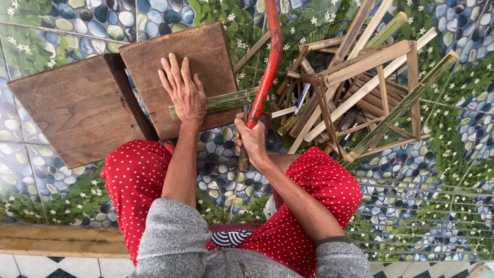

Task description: Sawing a piece of bamboo into smaller sections using a hand saw.

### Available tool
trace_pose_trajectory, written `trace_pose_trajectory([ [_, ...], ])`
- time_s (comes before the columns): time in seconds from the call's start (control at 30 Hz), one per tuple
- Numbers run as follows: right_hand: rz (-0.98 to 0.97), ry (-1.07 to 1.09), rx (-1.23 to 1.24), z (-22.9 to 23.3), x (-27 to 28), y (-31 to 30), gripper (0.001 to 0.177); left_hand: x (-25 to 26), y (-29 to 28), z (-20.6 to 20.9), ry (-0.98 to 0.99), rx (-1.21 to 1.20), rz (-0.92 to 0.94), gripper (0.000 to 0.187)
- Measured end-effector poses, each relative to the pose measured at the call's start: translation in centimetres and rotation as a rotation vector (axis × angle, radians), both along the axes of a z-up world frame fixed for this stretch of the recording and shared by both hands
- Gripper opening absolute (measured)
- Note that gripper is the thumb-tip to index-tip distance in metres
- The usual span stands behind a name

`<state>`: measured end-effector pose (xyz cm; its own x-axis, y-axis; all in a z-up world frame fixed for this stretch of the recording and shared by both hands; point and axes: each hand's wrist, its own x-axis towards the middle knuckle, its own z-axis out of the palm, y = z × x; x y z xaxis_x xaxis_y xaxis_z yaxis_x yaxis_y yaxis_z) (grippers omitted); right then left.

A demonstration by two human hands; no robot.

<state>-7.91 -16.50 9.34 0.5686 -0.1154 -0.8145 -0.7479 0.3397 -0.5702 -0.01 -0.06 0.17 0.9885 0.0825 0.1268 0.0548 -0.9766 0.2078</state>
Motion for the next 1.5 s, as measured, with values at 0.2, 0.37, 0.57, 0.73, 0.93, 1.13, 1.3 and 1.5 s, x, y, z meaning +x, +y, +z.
trace_pose_trajectory([
  [0.2, -0.035, 0.077, -0.093, -1.2, -0.1, 0.4, 0.024, 0.2, 0.1, -1.3, 0.053, -0.024, 0.037, 0.048],
  [0.37, -0.052, 0.068, -0.08, -1.6, -0.3, 0.4, 0.024, 0.2, 0.1, -1.3, 0.051, -0.038, 0.031, 0.049],
  [0.57, -0.06, 0.055, -0.072, -1.9, -0.3, 0.5, 0.025, 0.1, 0.3, -1.8, 0.028, -0.054, 0.022, 0.047],
  [0.73, -0.066, 0.037, -0.07, -1.9, -0.3, 0.5, 0.026, 0.2, 0.4, -1.9, 0.02, -0.05, 0.028, 0.047],
  [0.93, -0.061, 0.025, -0.055, -2.2, -0.5, 0.5, 0.027, 0.2, 0.3, -1.7, 0.02, -0.062, 0.023, 0.046],
  [1.13, -0.046, 0.031, -0.031, -1.9, -0.4, 0.4, 0.028, 0.2, 0.3, -1.6, 0.023, -0.057, 0.025, 0.048],
  [1.3, -0.06, 0.033, -0.049, -2.1, -0.5, 0.6, 0.026, 0.2, 0.2, -1.3, 0.037, -0.057, 0.023, 0.048],
  [1.5, -0.014, -0.013, 0.04, -0.6, -0.1, 0.0, 0.006, 0.1, -0.2, 0.3, -0.003, -0.054, 0.006, 0.041],
])
